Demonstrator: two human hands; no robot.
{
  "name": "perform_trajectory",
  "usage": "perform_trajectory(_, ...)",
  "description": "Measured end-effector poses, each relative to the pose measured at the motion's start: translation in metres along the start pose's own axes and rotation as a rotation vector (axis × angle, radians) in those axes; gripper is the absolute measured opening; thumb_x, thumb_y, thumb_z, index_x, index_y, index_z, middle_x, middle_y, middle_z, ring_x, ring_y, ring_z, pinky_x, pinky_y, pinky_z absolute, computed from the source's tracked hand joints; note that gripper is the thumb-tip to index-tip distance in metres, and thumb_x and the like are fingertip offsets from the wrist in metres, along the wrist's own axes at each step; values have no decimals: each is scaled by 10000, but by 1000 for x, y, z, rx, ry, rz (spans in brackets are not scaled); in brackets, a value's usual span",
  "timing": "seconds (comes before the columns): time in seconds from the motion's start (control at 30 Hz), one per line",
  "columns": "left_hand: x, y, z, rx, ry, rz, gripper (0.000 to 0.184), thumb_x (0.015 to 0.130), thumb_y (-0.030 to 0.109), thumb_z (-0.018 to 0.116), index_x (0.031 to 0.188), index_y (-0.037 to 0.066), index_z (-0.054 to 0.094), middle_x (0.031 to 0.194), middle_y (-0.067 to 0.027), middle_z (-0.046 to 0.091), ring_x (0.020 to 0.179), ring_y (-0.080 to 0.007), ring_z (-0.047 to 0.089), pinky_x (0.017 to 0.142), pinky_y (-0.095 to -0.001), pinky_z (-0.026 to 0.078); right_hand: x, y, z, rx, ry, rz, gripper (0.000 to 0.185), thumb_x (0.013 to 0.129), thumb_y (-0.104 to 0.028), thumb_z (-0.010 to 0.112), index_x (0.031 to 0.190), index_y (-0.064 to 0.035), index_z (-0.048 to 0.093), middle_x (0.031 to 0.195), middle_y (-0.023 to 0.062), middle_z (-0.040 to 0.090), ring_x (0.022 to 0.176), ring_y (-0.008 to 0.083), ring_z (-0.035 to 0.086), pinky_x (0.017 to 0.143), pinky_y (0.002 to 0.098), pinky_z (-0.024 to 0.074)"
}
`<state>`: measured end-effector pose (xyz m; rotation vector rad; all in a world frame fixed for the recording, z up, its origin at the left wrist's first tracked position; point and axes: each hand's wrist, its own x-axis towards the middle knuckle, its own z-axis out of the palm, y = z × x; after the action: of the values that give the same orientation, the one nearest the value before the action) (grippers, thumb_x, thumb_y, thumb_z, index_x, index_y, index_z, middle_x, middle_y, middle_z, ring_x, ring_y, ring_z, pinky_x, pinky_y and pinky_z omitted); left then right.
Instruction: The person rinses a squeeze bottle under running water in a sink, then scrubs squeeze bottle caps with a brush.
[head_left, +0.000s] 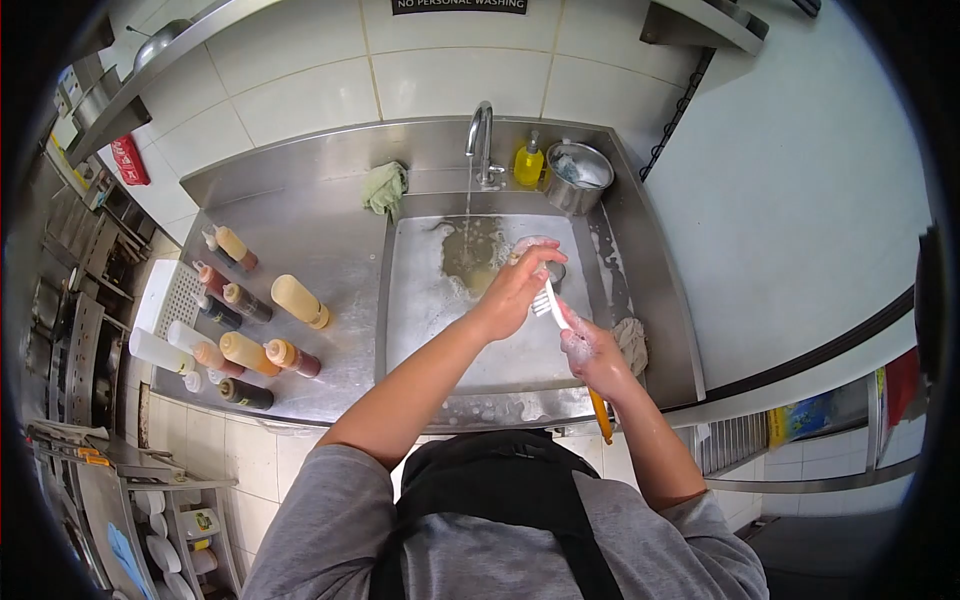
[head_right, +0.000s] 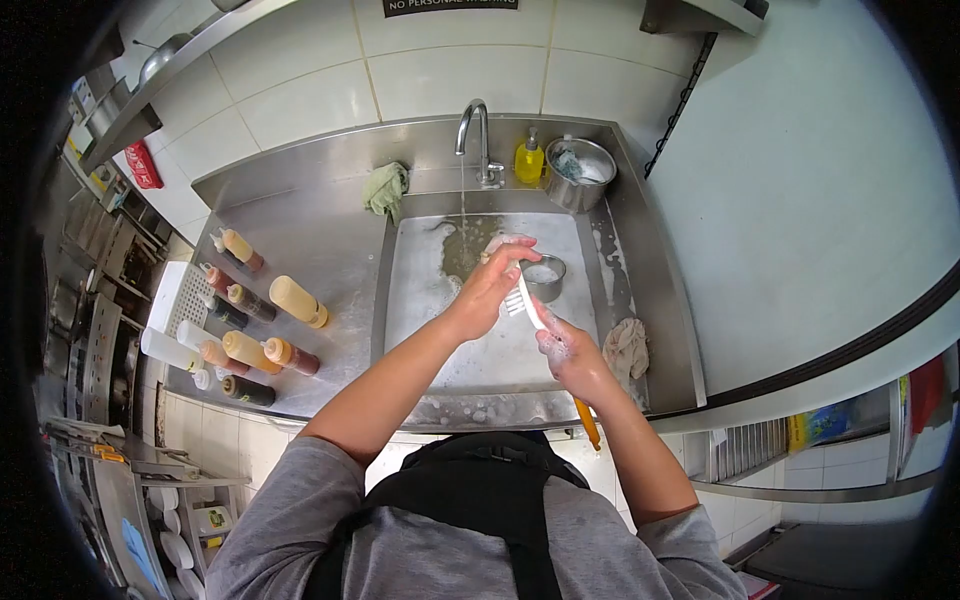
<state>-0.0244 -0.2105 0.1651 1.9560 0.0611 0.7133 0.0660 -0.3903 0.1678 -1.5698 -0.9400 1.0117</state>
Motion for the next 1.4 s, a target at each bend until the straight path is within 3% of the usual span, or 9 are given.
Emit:
perform_trajectory(0.33,-2,13,-3,-32,8,38,331,964,286,363,1168,91,536,1331,-148,421,1268,-312,361,1062,-413,245,-3,1,-3,-56,-12,-75,488,951,-185,503,1417,-177,358,700,-81,345,523,18,297,460,178,264)
perform_trajectory(0.53,7,30,4,-266,201,144,509,948,227,422,1417,193,225,1334,-178,408,1231,-290,399,1033,-418,295,-13,-16,8,63,85,-44,484,958,-172,480,1423,-175,347,701,-83,317,532,18,272,465,179,250)
perform_trajectory(0.6,10,47,7,-979,255,69,756,935,174,455,1450,307,-83,1337,-198,394,1204,-259,419,994,-399,347,-16,-21,8,-192,186,-174,476,963,-149,455,1425,-143,337,781,-55,445,626,32,403,568,185,355)
perform_trajectory(0.63,11,51,6,-980,251,70,756,935,174,455,1450,307,-83,1337,-198,394,1204,-259,419,994,-399,347,-17,-24,9,-279,223,-216,474,965,-141,446,1426,-133,334,807,-46,488,657,37,446,602,187,389)
perform_trajectory(0.7,11,55,2,-1017,249,28,877,919,126,480,1413,373,-201,1341,-207,385,1176,-224,434,963,-362,379,-19,-33,14,-332,281,-330,442,954,-87,442,1391,-122,385,1258,173,545,1188,204,499,960,274,360)
perform_trajectory(0.83,10,53,2,-940,281,1,840,901,86,490,1457,298,-103,1358,-182,377,1149,-201,450,965,-333,376,-23,-31,18,-323,239,-403,443,949,-68,445,1387,-93,385,1237,171,557,1167,193,510,951,270,368)
perform_trajectory(1.0,8,52,2,-1037,176,-99,470,900,96,485,1342,109,325,1364,-110,381,1246,-205,362,1022,-333,288,-24,-24,15,-272,207,-325,433,948,-64,448,1378,-74,395,1249,168,551,1171,193,507,957,277,367)
perform_trajectory(1.13,8,49,4,-967,125,-61,305,956,180,449,1243,146,352,1324,-74,393,1199,-153,406,958,-318,370,-28,-32,14,-230,208,-245,431,947,-63,450,1375,-76,400,1255,171,547,1176,200,507,961,281,365)
perform_trajectory(1.4,11,45,1,-934,51,-20,317,962,267,451,1232,130,360,1204,-55,407,1347,-231,248,1029,-359,264,-26,-39,6,-358,187,-327,420,948,-86,458,1364,-53,408,1287,157,531,1193,214,498,981,288,351)
